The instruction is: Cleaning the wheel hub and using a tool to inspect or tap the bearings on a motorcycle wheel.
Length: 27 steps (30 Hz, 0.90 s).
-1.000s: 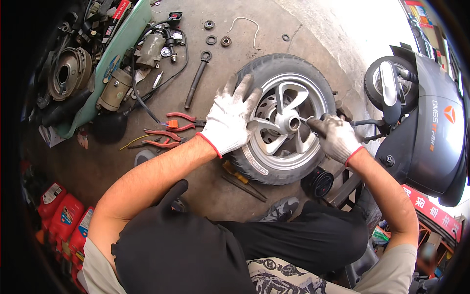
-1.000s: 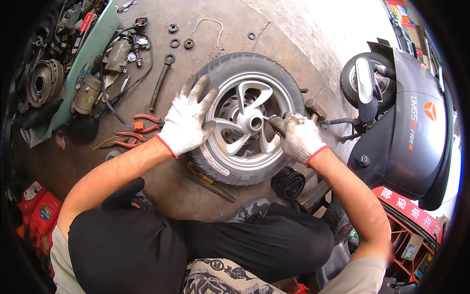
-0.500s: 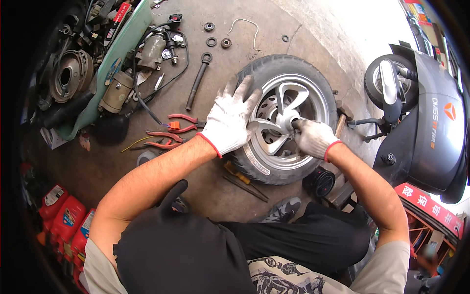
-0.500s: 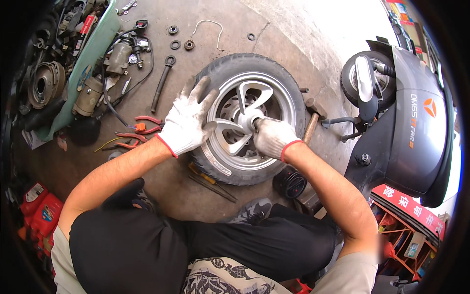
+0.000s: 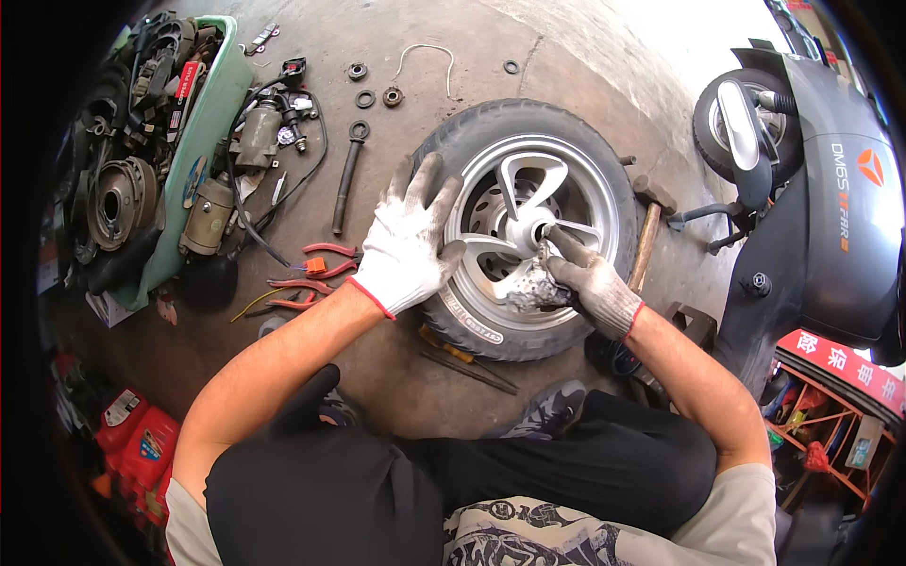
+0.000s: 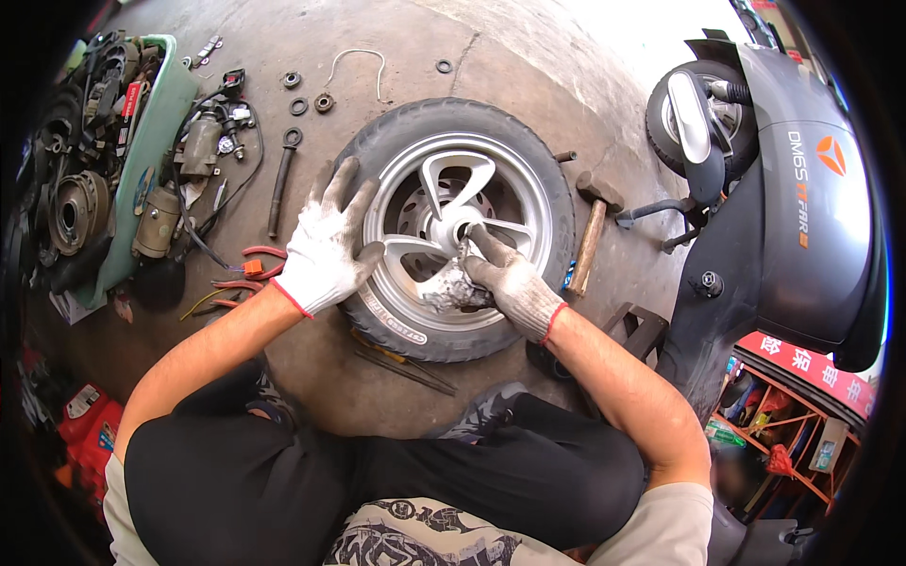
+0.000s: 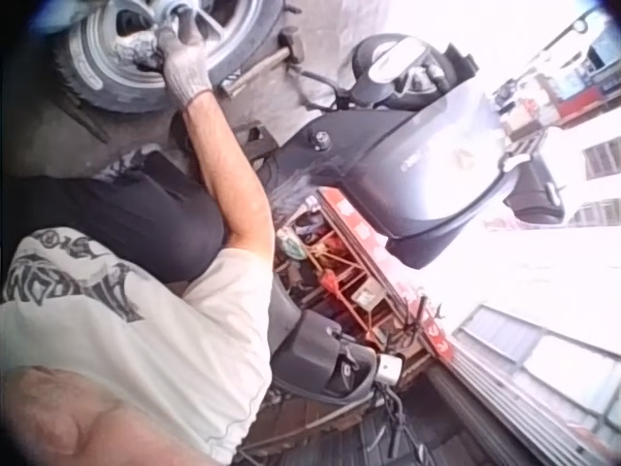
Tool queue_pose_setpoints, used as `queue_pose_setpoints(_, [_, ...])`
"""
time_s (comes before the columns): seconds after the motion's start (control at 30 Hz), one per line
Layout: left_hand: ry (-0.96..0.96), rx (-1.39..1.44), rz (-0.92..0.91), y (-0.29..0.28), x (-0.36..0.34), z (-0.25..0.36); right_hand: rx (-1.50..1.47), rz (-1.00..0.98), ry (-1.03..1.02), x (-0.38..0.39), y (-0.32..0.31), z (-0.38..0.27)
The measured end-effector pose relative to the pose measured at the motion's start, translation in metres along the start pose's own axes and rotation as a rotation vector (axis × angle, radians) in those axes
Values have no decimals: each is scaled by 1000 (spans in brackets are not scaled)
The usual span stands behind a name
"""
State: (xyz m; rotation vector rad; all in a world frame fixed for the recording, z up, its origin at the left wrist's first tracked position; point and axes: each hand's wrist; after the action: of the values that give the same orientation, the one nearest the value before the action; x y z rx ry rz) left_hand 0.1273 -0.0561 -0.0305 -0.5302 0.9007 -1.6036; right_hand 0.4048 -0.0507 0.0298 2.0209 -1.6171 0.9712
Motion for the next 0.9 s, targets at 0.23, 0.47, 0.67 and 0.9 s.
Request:
queue_pose_setpoints(0.23, [24,-20,25,2,0,-1,-813,-59,261,-4,9,9])
queue_pose_setpoints(0.47, [16,-32,30,2,-2,2,106,-42,-79,-21,-15,4])
queue_pose_setpoints(0.67, [5,-14,3,-2,0,0,1670,-209,-423,-9,-5,-70])
queue_pose_setpoints(0.9, [25,-7,33,1,1,-1,1757,-8,-933,-2,-15,-45])
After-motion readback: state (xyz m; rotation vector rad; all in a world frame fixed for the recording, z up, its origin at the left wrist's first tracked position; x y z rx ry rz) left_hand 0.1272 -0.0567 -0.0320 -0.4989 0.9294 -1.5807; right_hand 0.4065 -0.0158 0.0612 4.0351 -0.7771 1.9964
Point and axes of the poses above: each hand's wrist, its own x-axis away from the middle knuckle, its own y-axis out of the palm, z = x × y, and after that the axes turned 4 degrees about z, right-handed
